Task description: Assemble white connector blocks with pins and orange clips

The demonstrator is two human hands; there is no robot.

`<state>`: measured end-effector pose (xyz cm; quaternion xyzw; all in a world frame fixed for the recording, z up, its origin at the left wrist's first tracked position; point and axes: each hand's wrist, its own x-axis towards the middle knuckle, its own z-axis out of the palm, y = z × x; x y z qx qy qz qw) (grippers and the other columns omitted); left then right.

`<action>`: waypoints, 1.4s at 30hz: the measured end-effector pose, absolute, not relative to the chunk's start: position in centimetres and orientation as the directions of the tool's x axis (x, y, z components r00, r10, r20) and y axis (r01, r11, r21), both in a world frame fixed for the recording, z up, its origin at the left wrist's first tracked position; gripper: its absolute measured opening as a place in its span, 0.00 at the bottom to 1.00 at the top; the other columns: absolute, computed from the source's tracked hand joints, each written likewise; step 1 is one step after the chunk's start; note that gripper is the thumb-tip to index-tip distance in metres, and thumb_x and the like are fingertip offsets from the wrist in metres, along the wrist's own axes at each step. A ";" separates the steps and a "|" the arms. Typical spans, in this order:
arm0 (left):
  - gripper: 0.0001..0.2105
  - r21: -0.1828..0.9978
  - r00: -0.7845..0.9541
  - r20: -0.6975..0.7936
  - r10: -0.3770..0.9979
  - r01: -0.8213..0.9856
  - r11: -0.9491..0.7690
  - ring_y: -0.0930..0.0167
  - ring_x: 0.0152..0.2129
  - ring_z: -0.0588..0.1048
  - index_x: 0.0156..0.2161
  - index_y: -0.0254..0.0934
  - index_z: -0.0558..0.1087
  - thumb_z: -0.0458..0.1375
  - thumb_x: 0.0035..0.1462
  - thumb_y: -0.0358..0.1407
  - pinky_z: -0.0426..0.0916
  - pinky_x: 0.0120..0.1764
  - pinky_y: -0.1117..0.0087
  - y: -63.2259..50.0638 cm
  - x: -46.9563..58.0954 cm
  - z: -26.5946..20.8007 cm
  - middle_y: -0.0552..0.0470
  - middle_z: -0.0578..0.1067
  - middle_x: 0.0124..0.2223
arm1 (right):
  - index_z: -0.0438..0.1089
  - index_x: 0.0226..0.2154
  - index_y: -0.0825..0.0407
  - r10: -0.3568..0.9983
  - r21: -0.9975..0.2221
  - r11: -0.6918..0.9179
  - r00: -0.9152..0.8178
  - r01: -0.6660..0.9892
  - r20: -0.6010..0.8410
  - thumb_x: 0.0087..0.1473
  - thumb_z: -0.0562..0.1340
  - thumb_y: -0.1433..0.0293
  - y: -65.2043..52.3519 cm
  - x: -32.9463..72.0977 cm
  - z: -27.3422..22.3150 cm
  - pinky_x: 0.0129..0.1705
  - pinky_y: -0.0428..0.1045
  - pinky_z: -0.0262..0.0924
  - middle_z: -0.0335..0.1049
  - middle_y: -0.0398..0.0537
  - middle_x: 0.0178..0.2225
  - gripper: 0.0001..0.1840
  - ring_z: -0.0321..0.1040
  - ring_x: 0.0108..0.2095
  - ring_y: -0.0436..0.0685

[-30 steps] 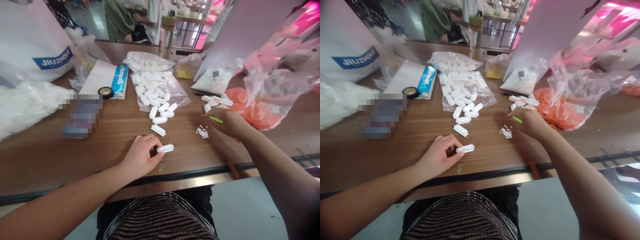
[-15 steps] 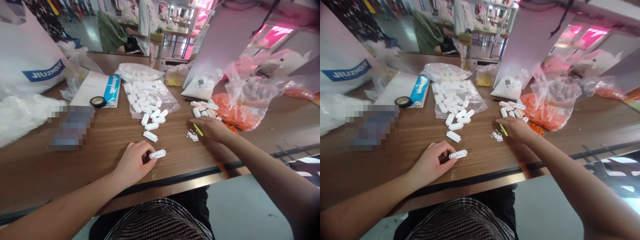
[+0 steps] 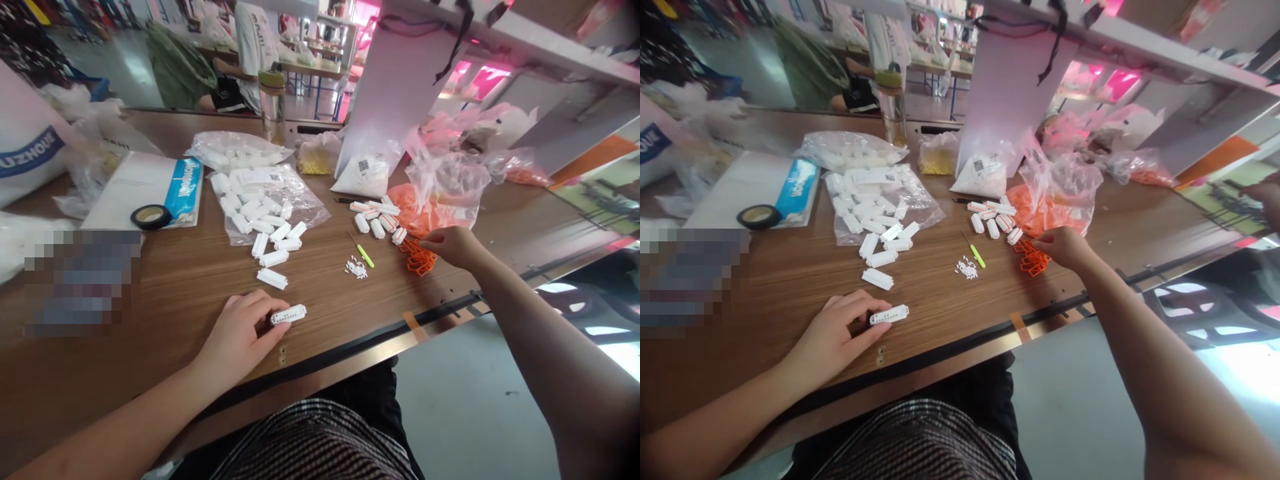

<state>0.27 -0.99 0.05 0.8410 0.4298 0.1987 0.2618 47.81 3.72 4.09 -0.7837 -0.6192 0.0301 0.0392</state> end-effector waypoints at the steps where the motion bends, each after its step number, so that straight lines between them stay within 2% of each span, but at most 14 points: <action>1: 0.08 0.609 0.550 0.103 0.829 0.624 -0.489 0.66 0.36 0.72 0.45 0.45 0.74 0.57 0.62 0.40 0.62 0.43 0.60 -1.0 0.3 0.1 0.54 0.76 0.39 | 0.80 0.31 0.50 0.974 -0.098 -0.224 0.225 0.970 0.000 0.51 0.61 0.57 3.7 47.5 3.9 0.30 0.47 0.60 0.78 0.45 0.27 0.16 0.72 0.30 0.56; 6: 0.09 0.600 0.549 0.091 0.831 0.636 -0.486 0.66 0.36 0.72 0.46 0.44 0.74 0.58 0.61 0.40 0.62 0.44 0.60 -1.1 0.3 0.2 0.54 0.76 0.40 | 0.80 0.30 0.49 0.979 -0.002 -0.205 0.205 0.979 0.007 0.49 0.62 0.54 4.1 45.2 3.3 0.30 0.49 0.56 0.77 0.48 0.27 0.18 0.71 0.29 0.58; 9: 0.09 0.596 0.555 0.100 0.826 0.632 -0.496 0.67 0.36 0.71 0.46 0.43 0.74 0.57 0.62 0.40 0.62 0.43 0.60 -1.1 0.3 0.2 0.53 0.75 0.40 | 0.79 0.27 0.50 0.981 0.061 -0.192 0.190 0.980 0.028 0.48 0.61 0.57 4.4 44.3 3.3 0.32 0.51 0.54 0.76 0.49 0.24 0.16 0.71 0.30 0.60; 14: 0.09 0.595 0.554 0.105 0.826 0.630 -0.499 0.67 0.35 0.71 0.46 0.44 0.74 0.58 0.62 0.40 0.62 0.43 0.60 -1.1 0.2 0.2 0.54 0.75 0.39 | 0.77 0.26 0.51 0.978 0.069 -0.205 0.202 0.976 0.042 0.48 0.61 0.59 3.9 44.2 4.3 0.29 0.50 0.54 0.76 0.50 0.26 0.14 0.70 0.29 0.59; 17: 0.09 0.598 0.551 0.103 0.828 0.631 -0.494 0.66 0.36 0.71 0.45 0.44 0.74 0.57 0.62 0.41 0.62 0.43 0.60 -1.1 0.2 0.1 0.54 0.75 0.39 | 0.76 0.26 0.50 0.982 -0.003 -0.187 0.187 0.982 0.039 0.48 0.62 0.57 2.0 43.2 4.9 0.26 0.49 0.54 0.75 0.47 0.25 0.14 0.68 0.26 0.56; 20: 0.09 0.601 0.549 0.110 0.828 0.627 -0.496 0.66 0.36 0.71 0.46 0.45 0.74 0.57 0.62 0.41 0.62 0.43 0.60 -1.1 0.2 0.0 0.54 0.75 0.39 | 0.75 0.25 0.50 0.996 -0.146 -0.088 0.091 0.985 0.019 0.51 0.61 0.53 -0.8 41.0 4.8 0.25 0.48 0.54 0.72 0.45 0.22 0.18 0.65 0.23 0.53; 24: 0.10 0.594 0.557 0.121 0.822 0.622 -0.510 0.66 0.36 0.71 0.47 0.45 0.74 0.57 0.62 0.42 0.62 0.44 0.60 -1.1 0.2 -0.1 0.54 0.75 0.40 | 0.77 0.28 0.48 0.992 -0.324 -0.037 -0.004 0.945 -0.127 0.51 0.62 0.53 -3.3 39.2 4.2 0.25 0.48 0.57 0.74 0.43 0.23 0.17 0.67 0.23 0.53; 27: 0.10 0.587 0.565 0.127 0.815 0.619 -0.521 0.66 0.36 0.71 0.47 0.44 0.74 0.56 0.63 0.42 0.63 0.44 0.60 -1.1 0.2 -0.1 0.53 0.75 0.40 | 0.78 0.29 0.48 0.994 -0.404 -0.074 0.035 0.912 -0.102 0.52 0.62 0.55 -3.4 39.8 4.1 0.29 0.49 0.61 0.77 0.45 0.28 0.16 0.70 0.28 0.55; 30: 0.11 0.589 0.570 0.119 0.813 0.619 -0.520 0.66 0.37 0.71 0.48 0.44 0.74 0.56 0.63 0.41 0.63 0.44 0.60 -1.2 0.2 0.0 0.53 0.75 0.41 | 0.78 0.29 0.49 0.991 -0.412 -0.127 0.095 0.902 -0.096 0.50 0.63 0.57 -2.8 40.4 3.9 0.31 0.50 0.63 0.78 0.46 0.29 0.14 0.71 0.30 0.56; 33: 0.11 0.588 0.568 0.108 0.816 0.625 -0.513 0.66 0.37 0.72 0.49 0.44 0.73 0.56 0.63 0.41 0.63 0.44 0.60 -1.2 0.2 0.1 0.53 0.75 0.41 | 0.77 0.28 0.49 0.991 -0.378 -0.110 0.072 0.919 -0.114 0.49 0.63 0.59 -2.3 39.8 3.5 0.30 0.49 0.63 0.77 0.45 0.27 0.12 0.71 0.29 0.56; 38: 0.10 0.580 0.580 0.123 0.805 0.617 -0.533 0.67 0.35 0.72 0.48 0.45 0.73 0.56 0.63 0.41 0.63 0.43 0.60 -1.1 0.2 0.2 0.53 0.75 0.39 | 0.71 0.23 0.50 1.000 -0.156 -0.004 0.004 0.988 -0.001 0.49 0.61 0.65 -2.2 38.1 2.9 0.28 0.48 0.57 0.74 0.45 0.26 0.09 0.68 0.26 0.53; 42: 0.10 0.592 0.587 0.128 0.800 0.602 -0.536 0.67 0.35 0.72 0.48 0.44 0.73 0.55 0.63 0.40 0.65 0.43 0.59 -0.9 0.2 0.2 0.52 0.74 0.40 | 0.71 0.28 0.50 0.991 0.001 -0.064 0.063 0.998 0.118 0.54 0.59 0.63 -2.4 38.2 2.9 0.26 0.49 0.50 0.74 0.49 0.29 0.10 0.68 0.27 0.56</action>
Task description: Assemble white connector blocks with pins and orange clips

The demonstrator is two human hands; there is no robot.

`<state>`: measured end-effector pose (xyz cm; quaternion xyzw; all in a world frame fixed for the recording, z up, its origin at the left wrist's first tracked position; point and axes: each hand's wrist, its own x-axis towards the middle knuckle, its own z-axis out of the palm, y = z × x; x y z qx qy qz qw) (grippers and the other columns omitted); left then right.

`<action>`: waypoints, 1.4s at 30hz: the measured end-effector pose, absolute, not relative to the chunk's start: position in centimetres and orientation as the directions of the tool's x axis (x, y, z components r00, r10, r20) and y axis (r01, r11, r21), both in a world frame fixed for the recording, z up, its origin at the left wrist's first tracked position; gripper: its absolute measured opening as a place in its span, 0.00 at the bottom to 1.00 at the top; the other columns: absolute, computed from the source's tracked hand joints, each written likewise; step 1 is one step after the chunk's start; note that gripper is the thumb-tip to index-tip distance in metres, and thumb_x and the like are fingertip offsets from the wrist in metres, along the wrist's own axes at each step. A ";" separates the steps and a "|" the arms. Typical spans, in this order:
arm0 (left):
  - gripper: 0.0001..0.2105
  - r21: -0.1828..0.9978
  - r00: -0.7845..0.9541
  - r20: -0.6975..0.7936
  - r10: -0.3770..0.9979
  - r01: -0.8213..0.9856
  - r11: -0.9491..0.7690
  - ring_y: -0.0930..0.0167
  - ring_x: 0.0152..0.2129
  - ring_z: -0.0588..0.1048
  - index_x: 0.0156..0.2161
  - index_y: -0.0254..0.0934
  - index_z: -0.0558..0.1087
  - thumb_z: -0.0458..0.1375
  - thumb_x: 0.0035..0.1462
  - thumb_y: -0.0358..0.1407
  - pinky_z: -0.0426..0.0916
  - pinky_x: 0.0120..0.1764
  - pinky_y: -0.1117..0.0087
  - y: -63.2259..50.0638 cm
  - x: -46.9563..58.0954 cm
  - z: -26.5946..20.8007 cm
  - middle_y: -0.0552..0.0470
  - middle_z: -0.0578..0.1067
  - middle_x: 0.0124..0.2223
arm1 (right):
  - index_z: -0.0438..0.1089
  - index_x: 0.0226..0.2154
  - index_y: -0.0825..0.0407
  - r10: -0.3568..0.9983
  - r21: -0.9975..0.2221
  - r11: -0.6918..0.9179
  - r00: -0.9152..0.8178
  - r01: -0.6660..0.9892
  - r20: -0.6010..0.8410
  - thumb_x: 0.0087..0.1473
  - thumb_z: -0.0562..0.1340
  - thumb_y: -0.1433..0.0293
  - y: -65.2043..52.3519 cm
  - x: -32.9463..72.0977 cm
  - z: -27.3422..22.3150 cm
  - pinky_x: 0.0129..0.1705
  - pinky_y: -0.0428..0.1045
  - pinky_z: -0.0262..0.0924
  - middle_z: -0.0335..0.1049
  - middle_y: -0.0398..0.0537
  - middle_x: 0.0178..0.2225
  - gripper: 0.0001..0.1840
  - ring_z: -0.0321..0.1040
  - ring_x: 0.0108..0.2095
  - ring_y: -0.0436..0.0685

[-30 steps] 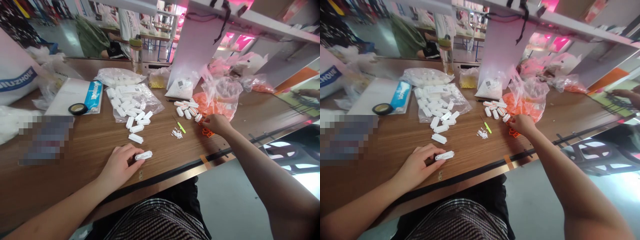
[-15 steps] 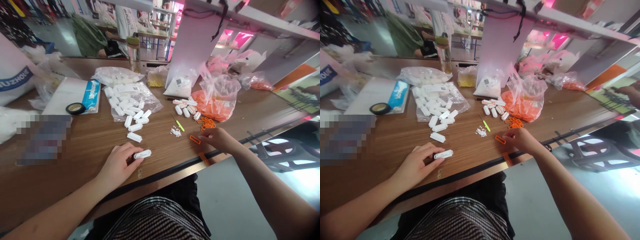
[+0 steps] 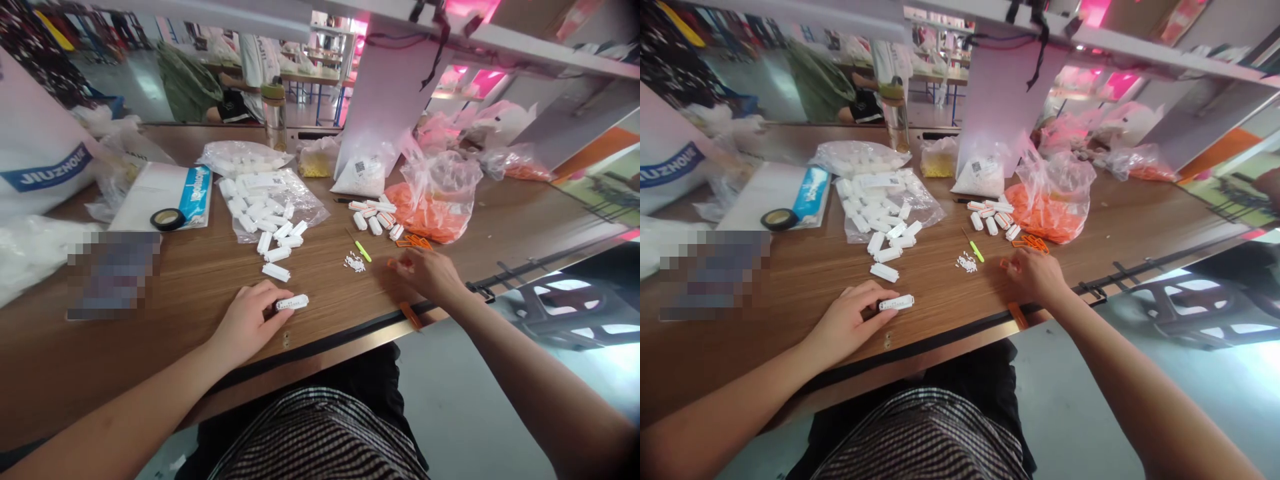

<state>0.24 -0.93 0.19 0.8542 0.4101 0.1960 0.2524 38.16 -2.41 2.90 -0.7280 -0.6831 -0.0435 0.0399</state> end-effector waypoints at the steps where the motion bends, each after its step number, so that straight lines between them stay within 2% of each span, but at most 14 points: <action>1: 0.10 0.600 0.586 0.131 0.800 0.595 -0.534 0.67 0.35 0.72 0.48 0.44 0.73 0.55 0.64 0.40 0.66 0.43 0.59 -0.9 0.2 0.2 0.52 0.74 0.41 | 0.72 0.29 0.50 0.985 0.068 -0.081 0.069 0.994 0.159 0.56 0.58 0.62 -2.5 38.2 2.9 0.26 0.49 0.49 0.75 0.50 0.29 0.11 0.68 0.27 0.57; 3: 0.11 0.616 0.586 0.148 0.796 0.575 -0.538 0.66 0.37 0.72 0.50 0.44 0.72 0.54 0.64 0.40 0.67 0.43 0.60 -0.9 0.1 0.1 0.50 0.73 0.42 | 0.72 0.30 0.51 0.974 0.192 -0.045 0.000 0.980 0.227 0.59 0.55 0.64 -2.8 38.3 2.6 0.27 0.50 0.49 0.74 0.52 0.28 0.14 0.68 0.28 0.58; 6: 0.12 0.603 0.609 0.192 0.769 0.545 -0.582 0.66 0.39 0.72 0.52 0.42 0.70 0.53 0.65 0.39 0.69 0.44 0.60 -0.9 0.0 0.0 0.49 0.72 0.43 | 0.73 0.28 0.51 0.950 0.265 0.137 -0.202 0.954 0.236 0.62 0.52 0.67 -3.5 38.0 1.9 0.34 0.50 0.56 0.74 0.52 0.29 0.17 0.69 0.33 0.57; 8: 0.12 0.574 0.635 0.205 0.745 0.538 -0.617 0.66 0.39 0.72 0.52 0.41 0.70 0.53 0.65 0.38 0.69 0.44 0.60 -0.9 0.0 0.0 0.49 0.72 0.42 | 0.74 0.28 0.51 0.930 0.237 0.232 -0.286 0.943 0.229 0.62 0.53 0.68 -4.0 37.8 1.5 0.39 0.51 0.58 0.74 0.52 0.29 0.17 0.68 0.34 0.57; 12: 0.12 0.543 0.651 0.197 0.734 0.551 -0.634 0.66 0.39 0.72 0.51 0.41 0.71 0.53 0.65 0.37 0.70 0.43 0.61 -1.0 0.0 0.1 0.49 0.72 0.42 | 0.76 0.35 0.51 0.918 0.056 0.299 -0.303 0.953 0.256 0.61 0.56 0.64 -4.5 37.6 1.1 0.41 0.53 0.60 0.75 0.51 0.31 0.13 0.69 0.35 0.59; 16: 0.11 0.527 0.642 0.211 0.737 0.560 -0.639 0.65 0.39 0.73 0.50 0.40 0.72 0.54 0.64 0.36 0.70 0.43 0.61 -1.2 0.1 0.4 0.49 0.72 0.41 | 0.76 0.39 0.50 0.945 -0.042 0.232 -0.215 0.972 0.245 0.59 0.57 0.61 -4.4 37.6 1.2 0.43 0.55 0.59 0.76 0.50 0.31 0.15 0.70 0.35 0.60; 22: 0.09 0.501 0.637 0.166 0.753 0.603 -0.621 0.66 0.37 0.72 0.47 0.38 0.72 0.54 0.63 0.34 0.69 0.41 0.61 -1.5 0.5 0.6 0.49 0.72 0.41 | 0.73 0.24 0.50 0.993 -0.057 0.048 -0.042 0.997 0.111 0.54 0.57 0.64 -3.2 37.0 1.5 0.34 0.50 0.56 0.72 0.47 0.26 0.12 0.68 0.28 0.55; 26: 0.10 0.557 0.627 0.130 0.768 0.595 -0.580 0.66 0.38 0.71 0.48 0.38 0.71 0.53 0.64 0.34 0.69 0.43 0.60 -2.1 0.7 1.0 0.48 0.71 0.42 | 0.70 0.21 0.51 0.995 -0.074 -0.002 0.009 0.997 0.097 0.48 0.59 0.66 -2.2 37.0 1.7 0.29 0.49 0.54 0.72 0.47 0.23 0.09 0.67 0.26 0.56; 28: 0.12 0.655 0.597 0.092 0.797 0.567 -0.500 0.67 0.38 0.71 0.51 0.38 0.71 0.54 0.64 0.34 0.68 0.44 0.59 -2.3 0.7 1.3 0.48 0.71 0.43 | 0.71 0.22 0.50 0.993 -0.149 -0.049 0.063 0.988 0.097 0.46 0.60 0.66 -2.1 36.5 2.0 0.28 0.49 0.54 0.72 0.46 0.23 0.08 0.67 0.25 0.56; 30: 0.15 0.788 0.566 0.001 0.824 0.507 -0.349 0.69 0.35 0.71 0.54 0.40 0.71 0.56 0.62 0.36 0.69 0.41 0.61 -2.2 0.9 1.6 0.48 0.71 0.43 | 0.72 0.23 0.50 0.987 -0.308 -0.077 0.116 0.948 0.111 0.46 0.61 0.64 -2.4 35.3 2.5 0.28 0.49 0.56 0.72 0.45 0.23 0.08 0.68 0.24 0.55; 33: 0.16 0.959 0.578 -0.224 0.785 0.272 0.074 0.72 0.30 0.70 0.53 0.38 0.72 0.56 0.62 0.38 0.69 0.33 0.67 -1.8 1.4 1.8 0.49 0.72 0.40 | 0.73 0.26 0.51 0.986 -0.622 0.000 0.104 0.783 0.131 0.49 0.62 0.60 -3.2 31.7 3.3 0.29 0.48 0.59 0.72 0.44 0.23 0.11 0.67 0.24 0.53; 35: 0.14 0.952 0.612 -0.301 0.731 0.146 0.270 0.73 0.29 0.70 0.50 0.36 0.74 0.58 0.61 0.39 0.68 0.34 0.69 -1.4 1.9 1.7 0.51 0.71 0.35 | 0.72 0.26 0.51 0.981 -0.761 0.093 0.071 0.643 0.180 0.51 0.63 0.61 -3.8 28.7 3.5 0.30 0.48 0.60 0.73 0.43 0.24 0.11 0.67 0.25 0.52; 38: 0.11 0.913 0.618 -0.217 0.755 -0.144 0.381 0.74 0.34 0.69 0.44 0.35 0.76 0.62 0.58 0.38 0.64 0.34 0.75 -1.0 2.5 1.3 0.50 0.72 0.39 | 0.71 0.27 0.51 0.965 -0.833 0.192 0.056 0.519 0.258 0.53 0.63 0.64 -4.3 24.6 3.2 0.32 0.48 0.61 0.72 0.43 0.26 0.08 0.67 0.27 0.51; 42: 0.19 0.867 0.643 -0.129 0.755 -0.296 0.400 0.75 0.34 0.70 0.53 0.39 0.73 0.63 0.57 0.38 0.64 0.33 0.75 -0.8 2.3 1.0 0.50 0.72 0.41 | 0.71 0.28 0.51 0.957 -0.883 0.217 0.087 0.416 0.276 0.55 0.62 0.67 -4.5 21.9 2.3 0.33 0.48 0.61 0.71 0.42 0.26 0.06 0.66 0.27 0.50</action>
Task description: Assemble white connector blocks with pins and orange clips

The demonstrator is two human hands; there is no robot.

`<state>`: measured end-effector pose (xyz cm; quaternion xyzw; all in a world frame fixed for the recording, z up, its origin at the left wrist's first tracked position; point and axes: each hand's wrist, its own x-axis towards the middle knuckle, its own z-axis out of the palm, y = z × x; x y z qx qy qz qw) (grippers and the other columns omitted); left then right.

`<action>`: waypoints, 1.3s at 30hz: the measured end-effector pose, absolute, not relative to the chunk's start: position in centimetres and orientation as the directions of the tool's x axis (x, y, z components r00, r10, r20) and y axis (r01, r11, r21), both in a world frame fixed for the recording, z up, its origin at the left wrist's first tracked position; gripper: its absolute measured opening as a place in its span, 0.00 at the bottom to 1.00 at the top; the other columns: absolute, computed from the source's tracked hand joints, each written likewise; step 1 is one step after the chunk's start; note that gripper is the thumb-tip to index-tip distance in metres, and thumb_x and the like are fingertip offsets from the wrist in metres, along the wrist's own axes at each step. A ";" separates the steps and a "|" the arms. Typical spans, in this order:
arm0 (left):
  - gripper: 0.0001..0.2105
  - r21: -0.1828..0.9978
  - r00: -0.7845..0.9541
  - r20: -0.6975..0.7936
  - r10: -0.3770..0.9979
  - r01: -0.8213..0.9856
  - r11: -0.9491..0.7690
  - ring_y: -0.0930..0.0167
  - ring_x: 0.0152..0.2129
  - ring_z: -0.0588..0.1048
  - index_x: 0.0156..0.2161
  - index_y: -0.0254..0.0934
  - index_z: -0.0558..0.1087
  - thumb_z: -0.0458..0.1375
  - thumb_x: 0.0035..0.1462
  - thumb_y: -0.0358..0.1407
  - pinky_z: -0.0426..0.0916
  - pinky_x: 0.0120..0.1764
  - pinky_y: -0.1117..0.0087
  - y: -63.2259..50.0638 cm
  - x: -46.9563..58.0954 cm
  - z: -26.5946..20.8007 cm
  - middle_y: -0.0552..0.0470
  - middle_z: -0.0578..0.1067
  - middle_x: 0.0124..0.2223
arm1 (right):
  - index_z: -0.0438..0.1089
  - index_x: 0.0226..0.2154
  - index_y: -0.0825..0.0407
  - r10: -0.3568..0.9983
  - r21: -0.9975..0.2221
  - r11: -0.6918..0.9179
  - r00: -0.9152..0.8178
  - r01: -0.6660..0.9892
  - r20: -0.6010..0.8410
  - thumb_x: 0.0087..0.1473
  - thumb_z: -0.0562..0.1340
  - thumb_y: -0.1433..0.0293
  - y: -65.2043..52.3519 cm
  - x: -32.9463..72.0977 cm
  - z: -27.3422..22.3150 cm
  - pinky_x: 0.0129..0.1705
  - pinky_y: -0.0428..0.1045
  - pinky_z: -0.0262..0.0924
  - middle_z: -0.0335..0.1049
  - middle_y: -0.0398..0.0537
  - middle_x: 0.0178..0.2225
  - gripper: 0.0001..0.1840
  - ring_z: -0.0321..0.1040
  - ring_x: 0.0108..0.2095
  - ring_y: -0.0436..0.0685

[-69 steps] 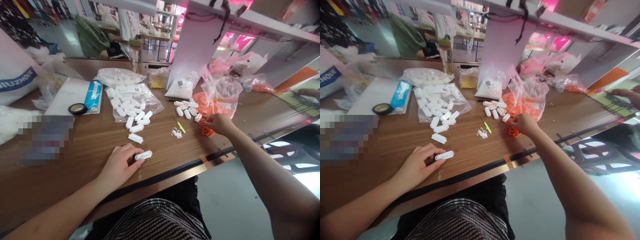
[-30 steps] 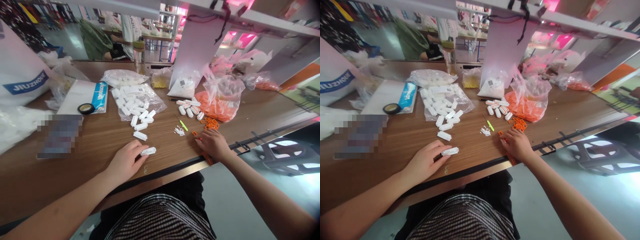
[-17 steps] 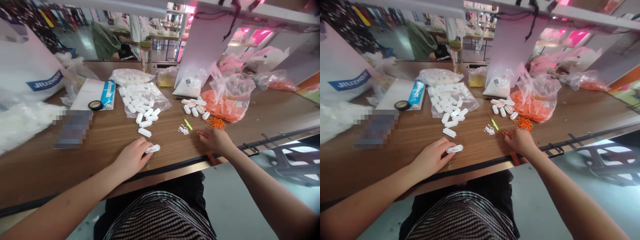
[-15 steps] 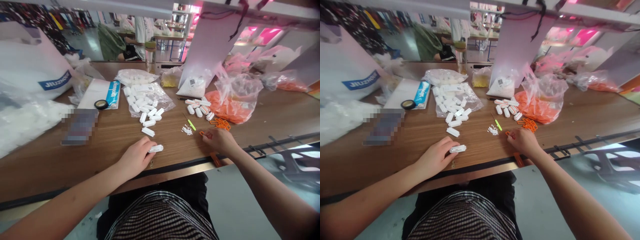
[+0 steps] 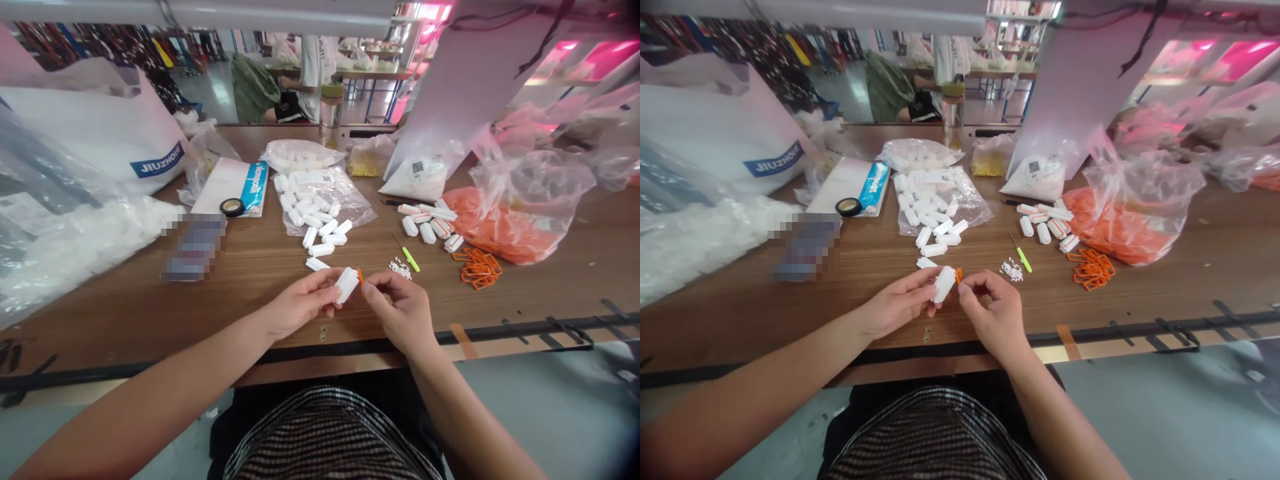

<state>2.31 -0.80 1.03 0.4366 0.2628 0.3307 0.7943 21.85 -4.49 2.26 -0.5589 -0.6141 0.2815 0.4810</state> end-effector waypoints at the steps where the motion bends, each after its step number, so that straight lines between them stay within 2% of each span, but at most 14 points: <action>1: 0.19 0.869 0.645 -0.115 0.755 -0.303 0.391 0.75 0.34 0.70 0.54 0.40 0.72 0.63 0.58 0.38 0.65 0.34 0.74 -0.7 2.2 1.0 0.49 0.73 0.42 | 0.71 0.28 0.51 0.956 -0.887 0.220 0.090 0.405 0.278 0.55 0.62 0.68 -4.5 21.6 2.1 0.33 0.48 0.61 0.71 0.42 0.26 0.06 0.66 0.28 0.50; 6: 0.16 0.906 0.667 -0.124 0.735 -0.226 0.358 0.73 0.35 0.73 0.51 0.37 0.74 0.63 0.57 0.37 0.69 0.34 0.73 -0.2 1.7 0.6 0.46 0.73 0.46 | 0.70 0.27 0.50 0.949 -0.877 0.269 0.046 0.398 0.312 0.55 0.62 0.70 -4.6 20.9 2.2 0.34 0.48 0.61 0.71 0.41 0.26 0.06 0.66 0.28 0.49; 12: 0.23 0.915 0.690 -0.109 0.715 -0.210 0.343 0.68 0.38 0.76 0.57 0.44 0.65 0.64 0.58 0.36 0.72 0.28 0.75 -0.3 1.6 0.0 0.48 0.72 0.43 | 0.71 0.28 0.50 0.938 -0.846 0.322 -0.022 0.426 0.346 0.55 0.63 0.71 -4.9 20.7 2.3 0.33 0.47 0.61 0.71 0.40 0.25 0.04 0.65 0.27 0.48; 17: 0.21 0.925 0.692 -0.114 0.713 -0.187 0.330 0.65 0.41 0.76 0.56 0.43 0.63 0.62 0.59 0.36 0.74 0.30 0.73 -0.7 1.6 0.2 0.47 0.71 0.46 | 0.71 0.27 0.50 0.945 -0.851 0.296 -0.005 0.434 0.326 0.54 0.63 0.71 -5.1 20.5 2.6 0.31 0.47 0.61 0.71 0.40 0.25 0.05 0.65 0.26 0.47; 22: 0.21 0.953 0.671 -0.057 0.739 -0.183 0.240 0.71 0.40 0.72 0.56 0.43 0.62 0.61 0.60 0.34 0.72 0.37 0.71 -0.9 1.5 0.3 0.49 0.70 0.46 | 0.70 0.26 0.51 0.967 -0.881 0.240 -0.020 0.407 0.254 0.53 0.63 0.71 -5.0 20.2 2.6 0.32 0.47 0.63 0.72 0.41 0.26 0.05 0.67 0.27 0.48; 25: 0.20 0.968 0.647 -0.021 0.762 -0.178 0.178 0.73 0.38 0.70 0.55 0.43 0.63 0.61 0.60 0.33 0.69 0.36 0.73 -0.9 1.5 0.0 0.50 0.70 0.45 | 0.71 0.27 0.51 0.978 -0.897 0.200 -0.025 0.395 0.207 0.53 0.63 0.69 -5.0 20.1 2.5 0.31 0.47 0.62 0.71 0.41 0.26 0.05 0.66 0.27 0.49; 29: 0.18 0.973 0.628 -0.032 0.778 -0.157 0.167 0.72 0.37 0.71 0.52 0.43 0.63 0.61 0.59 0.33 0.69 0.35 0.71 -0.9 1.5 -0.1 0.50 0.70 0.45 | 0.71 0.28 0.51 0.984 -0.891 0.172 -0.032 0.421 0.174 0.54 0.63 0.69 -5.1 20.0 2.6 0.30 0.47 0.61 0.71 0.42 0.26 0.05 0.65 0.26 0.48; 35: 0.15 0.989 0.610 -0.002 0.792 -0.118 0.093 0.71 0.38 0.71 0.50 0.42 0.64 0.61 0.59 0.32 0.69 0.36 0.70 -1.3 1.6 0.2 0.50 0.70 0.44 | 0.70 0.26 0.52 0.986 -0.911 0.167 -0.040 0.376 0.165 0.57 0.62 0.65 -4.9 20.2 2.5 0.27 0.46 0.58 0.68 0.40 0.24 0.10 0.62 0.24 0.47; 39: 0.14 0.990 0.602 -0.009 0.798 -0.107 0.092 0.71 0.38 0.71 0.49 0.42 0.64 0.61 0.60 0.33 0.68 0.36 0.70 -1.3 1.6 0.2 0.50 0.71 0.44 | 0.69 0.30 0.51 0.985 -0.932 0.156 0.016 0.326 0.171 0.55 0.64 0.66 -5.0 20.1 1.9 0.30 0.46 0.61 0.69 0.40 0.27 0.06 0.65 0.27 0.48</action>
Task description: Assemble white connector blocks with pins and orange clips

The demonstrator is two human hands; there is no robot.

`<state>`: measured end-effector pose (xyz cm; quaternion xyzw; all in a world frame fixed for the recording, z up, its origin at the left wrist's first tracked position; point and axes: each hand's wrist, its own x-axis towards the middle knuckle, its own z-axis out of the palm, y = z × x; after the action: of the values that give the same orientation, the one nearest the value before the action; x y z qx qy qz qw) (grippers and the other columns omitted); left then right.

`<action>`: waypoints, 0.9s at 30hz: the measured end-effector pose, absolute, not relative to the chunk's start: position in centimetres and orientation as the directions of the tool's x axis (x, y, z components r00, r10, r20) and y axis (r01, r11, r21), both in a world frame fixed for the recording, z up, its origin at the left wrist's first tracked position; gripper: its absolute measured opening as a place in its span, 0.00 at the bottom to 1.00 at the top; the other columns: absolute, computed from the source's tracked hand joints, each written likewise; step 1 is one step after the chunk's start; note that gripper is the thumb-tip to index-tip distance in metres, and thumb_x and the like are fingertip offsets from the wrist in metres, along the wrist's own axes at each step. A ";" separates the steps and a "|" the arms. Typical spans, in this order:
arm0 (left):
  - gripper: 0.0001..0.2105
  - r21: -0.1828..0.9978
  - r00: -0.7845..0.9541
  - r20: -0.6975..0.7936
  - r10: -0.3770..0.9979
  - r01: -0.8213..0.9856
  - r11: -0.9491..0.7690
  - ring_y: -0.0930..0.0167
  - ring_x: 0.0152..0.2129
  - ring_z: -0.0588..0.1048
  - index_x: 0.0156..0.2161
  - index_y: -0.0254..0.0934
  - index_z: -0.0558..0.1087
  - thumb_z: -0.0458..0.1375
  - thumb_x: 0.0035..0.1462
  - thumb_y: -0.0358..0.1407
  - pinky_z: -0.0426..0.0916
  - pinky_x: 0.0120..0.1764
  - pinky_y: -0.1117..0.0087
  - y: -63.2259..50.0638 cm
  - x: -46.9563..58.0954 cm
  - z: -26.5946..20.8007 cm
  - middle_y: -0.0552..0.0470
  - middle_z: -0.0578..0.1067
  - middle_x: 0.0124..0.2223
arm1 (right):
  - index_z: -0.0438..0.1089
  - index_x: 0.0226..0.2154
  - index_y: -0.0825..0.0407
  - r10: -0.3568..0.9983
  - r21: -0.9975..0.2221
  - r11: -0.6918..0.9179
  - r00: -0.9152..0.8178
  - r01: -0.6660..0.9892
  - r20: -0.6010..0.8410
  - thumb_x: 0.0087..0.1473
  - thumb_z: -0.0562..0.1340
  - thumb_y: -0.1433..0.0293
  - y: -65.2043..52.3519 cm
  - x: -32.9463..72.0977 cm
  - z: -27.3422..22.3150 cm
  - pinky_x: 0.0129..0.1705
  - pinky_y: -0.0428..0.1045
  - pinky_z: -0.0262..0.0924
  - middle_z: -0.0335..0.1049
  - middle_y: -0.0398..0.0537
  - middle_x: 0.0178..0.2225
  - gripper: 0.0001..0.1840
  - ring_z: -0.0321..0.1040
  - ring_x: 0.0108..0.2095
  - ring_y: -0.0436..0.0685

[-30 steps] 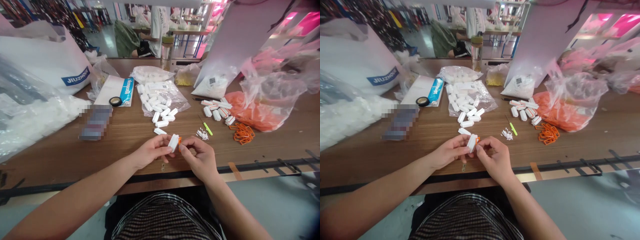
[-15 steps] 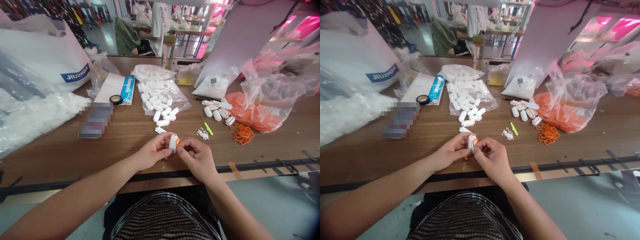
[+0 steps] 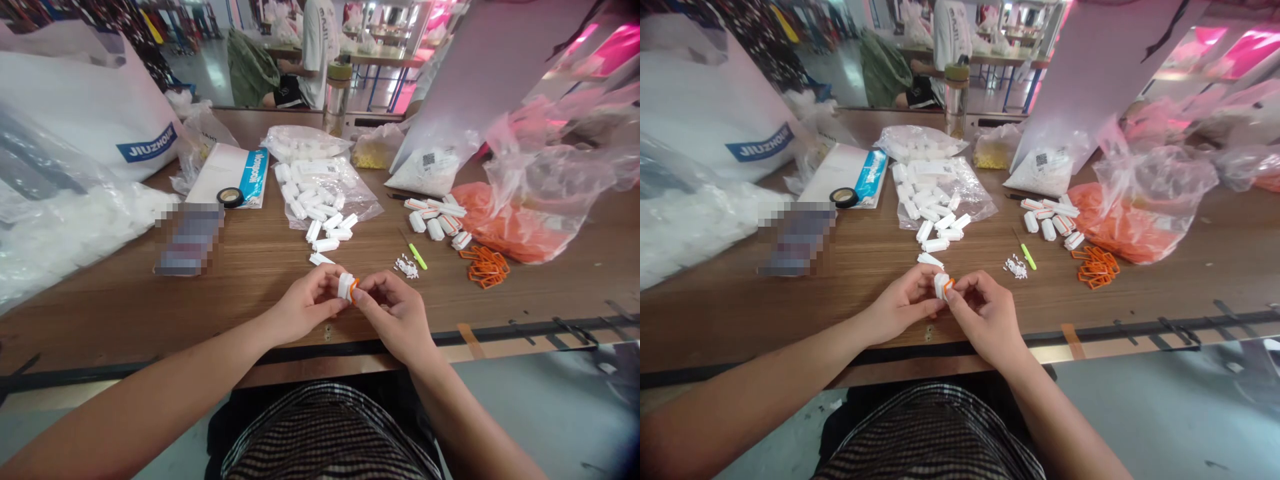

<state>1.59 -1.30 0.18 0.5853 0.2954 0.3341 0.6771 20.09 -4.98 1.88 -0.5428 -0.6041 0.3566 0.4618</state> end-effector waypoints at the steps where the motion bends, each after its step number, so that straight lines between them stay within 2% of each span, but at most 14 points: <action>1: 0.14 0.990 0.601 -0.015 0.799 -0.101 0.094 0.71 0.38 0.71 0.49 0.42 0.64 0.61 0.60 0.33 0.68 0.36 0.70 -1.3 1.6 0.2 0.50 0.71 0.44 | 0.68 0.32 0.51 0.983 -0.934 0.166 0.020 0.316 0.181 0.55 0.64 0.67 -5.0 20.0 1.7 0.30 0.46 0.62 0.70 0.41 0.28 0.05 0.66 0.27 0.48; 4: 0.15 0.991 0.597 -0.017 0.802 -0.098 0.094 0.71 0.38 0.72 0.49 0.42 0.64 0.61 0.59 0.34 0.68 0.36 0.69 -1.3 1.6 0.1 0.49 0.71 0.45 | 0.69 0.39 0.50 0.976 -0.930 0.201 0.024 0.307 0.219 0.56 0.63 0.68 -5.2 19.8 1.5 0.32 0.47 0.64 0.72 0.43 0.32 0.07 0.69 0.29 0.49; 7: 0.15 0.990 0.595 -0.006 0.803 -0.109 0.088 0.71 0.37 0.72 0.49 0.42 0.64 0.62 0.59 0.34 0.68 0.36 0.69 -1.4 1.7 0.1 0.50 0.72 0.44 | 0.70 0.40 0.50 0.972 -0.915 0.212 0.022 0.344 0.234 0.55 0.64 0.67 -5.2 19.8 1.6 0.31 0.47 0.65 0.74 0.44 0.32 0.09 0.69 0.28 0.49; 11: 0.14 0.995 0.587 0.003 0.810 -0.081 0.055 0.71 0.37 0.72 0.49 0.41 0.64 0.61 0.60 0.35 0.68 0.37 0.68 -1.5 1.7 0.4 0.50 0.72 0.44 | 0.72 0.39 0.50 0.971 -0.895 0.204 0.032 0.397 0.236 0.54 0.65 0.66 -5.3 19.8 1.7 0.29 0.47 0.65 0.74 0.43 0.30 0.09 0.69 0.27 0.49; 17: 0.14 1.000 0.566 0.000 0.824 -0.024 0.016 0.70 0.37 0.73 0.49 0.41 0.64 0.60 0.60 0.35 0.68 0.37 0.67 -1.4 1.6 0.4 0.49 0.73 0.44 | 0.74 0.39 0.49 0.961 -0.860 0.203 0.073 0.468 0.267 0.54 0.65 0.66 -5.5 19.5 1.9 0.31 0.49 0.68 0.77 0.45 0.33 0.09 0.72 0.28 0.51; 27: 0.12 0.996 0.510 0.027 0.860 0.063 -0.069 0.69 0.38 0.73 0.47 0.41 0.65 0.60 0.59 0.35 0.67 0.36 0.68 -1.5 1.8 0.5 0.51 0.74 0.42 | 0.75 0.32 0.48 0.940 -0.804 0.178 0.144 0.567 0.309 0.55 0.63 0.67 -5.7 19.0 2.2 0.30 0.47 0.67 0.76 0.42 0.27 0.04 0.70 0.24 0.49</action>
<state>1.76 -1.49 0.50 0.6459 0.3573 0.3426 0.5812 18.96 -5.73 2.23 -0.6069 -0.6209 0.2066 0.4511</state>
